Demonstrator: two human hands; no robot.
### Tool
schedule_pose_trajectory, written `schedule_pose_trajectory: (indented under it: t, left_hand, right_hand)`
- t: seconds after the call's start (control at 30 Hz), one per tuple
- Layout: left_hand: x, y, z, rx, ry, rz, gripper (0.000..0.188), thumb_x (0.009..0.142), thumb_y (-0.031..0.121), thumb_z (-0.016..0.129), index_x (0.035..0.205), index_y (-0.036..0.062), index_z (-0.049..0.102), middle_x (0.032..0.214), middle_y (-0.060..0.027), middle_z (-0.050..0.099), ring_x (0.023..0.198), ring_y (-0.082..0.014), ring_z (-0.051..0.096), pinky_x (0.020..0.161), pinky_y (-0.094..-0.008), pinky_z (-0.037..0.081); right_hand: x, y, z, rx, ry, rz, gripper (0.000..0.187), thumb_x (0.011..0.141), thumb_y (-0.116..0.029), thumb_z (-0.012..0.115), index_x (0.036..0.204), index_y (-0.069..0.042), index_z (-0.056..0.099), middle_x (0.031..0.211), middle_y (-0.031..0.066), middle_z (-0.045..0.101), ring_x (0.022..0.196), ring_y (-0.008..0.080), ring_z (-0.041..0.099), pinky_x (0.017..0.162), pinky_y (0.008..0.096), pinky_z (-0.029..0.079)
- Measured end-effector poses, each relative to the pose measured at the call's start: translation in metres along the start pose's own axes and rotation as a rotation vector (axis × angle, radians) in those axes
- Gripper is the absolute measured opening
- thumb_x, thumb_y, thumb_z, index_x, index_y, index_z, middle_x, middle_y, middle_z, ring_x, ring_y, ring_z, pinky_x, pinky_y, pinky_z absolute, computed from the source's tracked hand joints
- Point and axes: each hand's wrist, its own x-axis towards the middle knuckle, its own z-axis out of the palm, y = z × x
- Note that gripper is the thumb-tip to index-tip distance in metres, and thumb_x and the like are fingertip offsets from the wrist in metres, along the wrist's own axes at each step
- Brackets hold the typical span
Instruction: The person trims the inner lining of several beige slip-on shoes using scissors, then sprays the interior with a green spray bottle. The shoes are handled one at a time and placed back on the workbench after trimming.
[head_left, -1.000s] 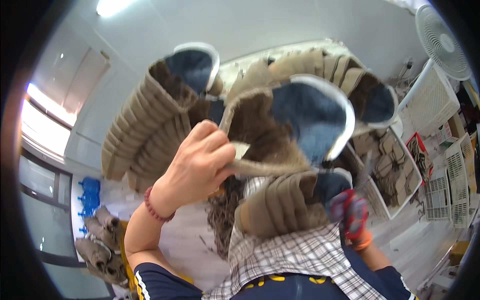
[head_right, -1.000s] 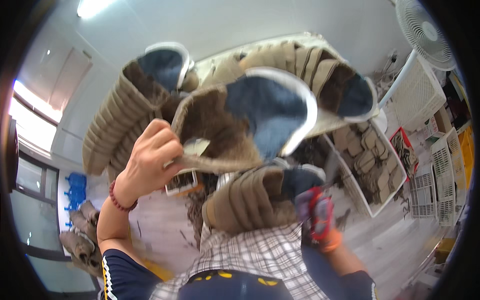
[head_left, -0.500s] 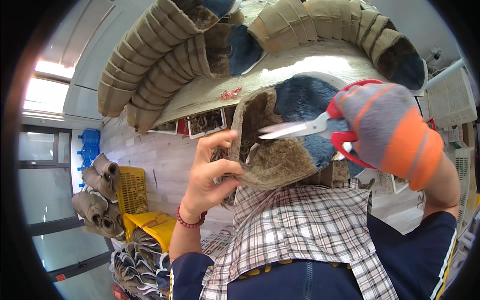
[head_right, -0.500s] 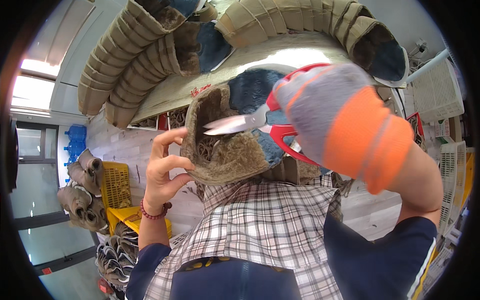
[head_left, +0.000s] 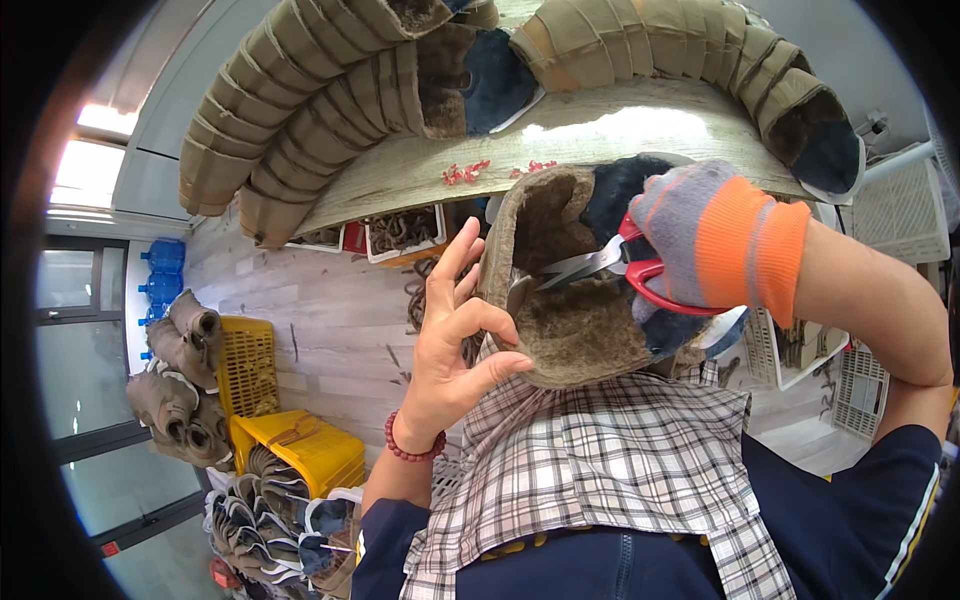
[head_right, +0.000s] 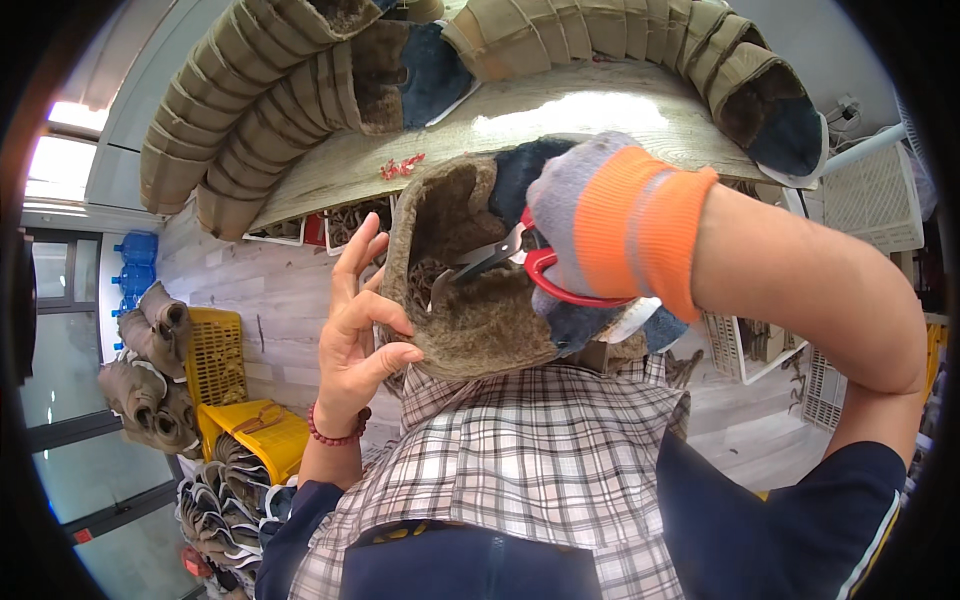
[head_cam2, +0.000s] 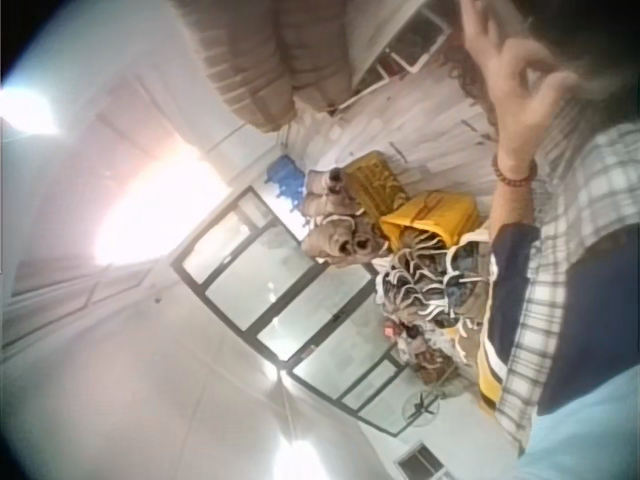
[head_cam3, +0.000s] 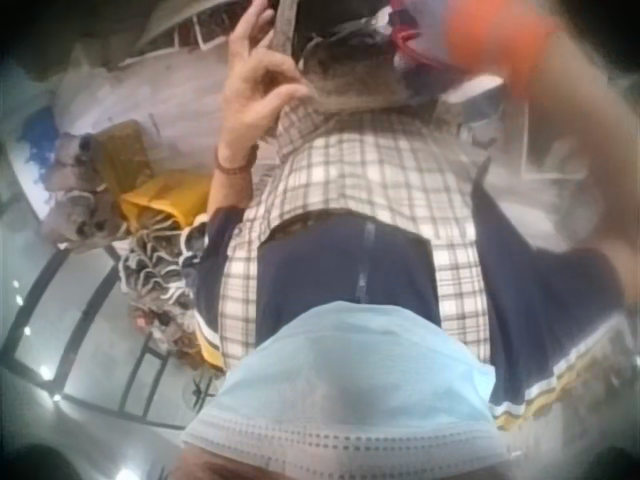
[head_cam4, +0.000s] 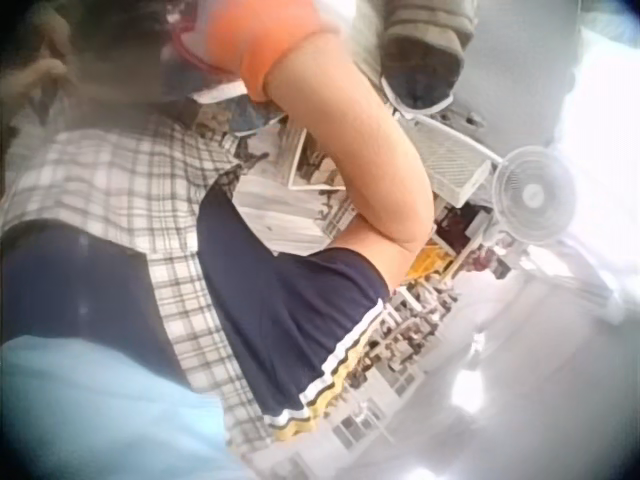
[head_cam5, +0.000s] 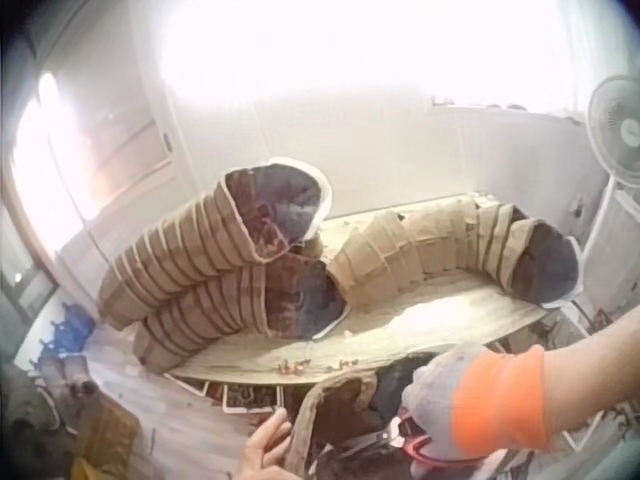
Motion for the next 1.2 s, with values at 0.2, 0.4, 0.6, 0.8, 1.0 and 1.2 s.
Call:
schedule_pose_trajectory:
  t: [0.2,0.4,0.6,0.8,1.0,1.2]
  left_hand:
    - [0.001,0.000,0.002,0.041,-0.038,0.042,0.025,0.067,0.025,0.079,0.074,0.0082,0.060,0.147,-0.0199,0.018,0.135,-0.0353,0.023,0.107,-0.0495,0.022]
    - [0.002,0.001,0.004,0.046,-0.042,0.052,0.027,0.067,0.026,0.079,0.074,0.0082,0.060,0.146,-0.0207,0.021,0.134,-0.0361,0.024,0.107,-0.0506,0.021]
    - [0.005,-0.002,0.006,0.066,-0.063,0.066,0.026,0.067,0.027,0.079,0.075,0.0090,0.061,0.146,-0.0203,0.022,0.134,-0.0360,0.024,0.107,-0.0502,0.021]
    - [0.000,-0.003,0.004,0.053,-0.041,0.024,0.019,0.069,0.020,0.076,0.075,0.0093,0.061,0.146,-0.0190,0.021,0.134,-0.0347,0.022,0.108,-0.0475,0.022]
    - [0.008,0.001,0.020,-0.012,-0.051,0.088,0.051,0.071,0.027,0.075,0.113,0.0064,0.055,0.147,-0.0190,0.021,0.135,-0.0322,0.024,0.109,-0.0438,0.020]
    - [0.014,-0.004,0.025,-0.122,0.061,-0.003,0.081,0.078,0.015,0.064,0.142,0.0036,0.015,0.147,-0.0195,0.020,0.133,-0.0299,0.029,0.109,-0.0418,0.021]
  right_hand:
    - [0.010,-0.008,-0.013,-0.081,-0.109,-0.056,0.043,0.072,-0.048,0.064,0.076,-0.005,0.069,0.071,0.0126,0.065,0.068,0.0285,0.064,0.062,0.0368,0.051]
    - [0.012,-0.016,-0.030,-0.141,-0.238,-0.077,0.037,0.074,-0.042,0.061,0.075,-0.006,0.069,0.069,0.0114,0.065,0.066,0.0281,0.064,0.059,0.0365,0.051]
    - [0.011,-0.006,-0.025,-0.178,-0.201,-0.073,0.038,0.073,-0.043,0.064,0.073,-0.006,0.068,0.069,0.0112,0.065,0.068,0.0272,0.065,0.060,0.0352,0.051]
    - [-0.034,0.029,-0.006,0.134,0.182,0.053,0.052,0.062,-0.049,0.077,0.087,-0.005,0.063,0.067,0.0094,0.061,0.064,0.0236,0.062,0.058,0.0318,0.047]
    - [-0.021,-0.021,0.042,1.697,0.481,0.071,0.047,0.073,-0.036,0.076,0.092,0.003,0.059,0.074,0.0052,0.061,0.065,0.0071,0.055,0.056,0.0217,0.044]
    - [0.037,-0.073,0.049,1.719,0.487,0.271,0.059,0.065,-0.045,0.079,0.089,0.004,0.057,0.075,0.0083,0.062,0.068,0.0099,0.057,0.058,0.0257,0.048]
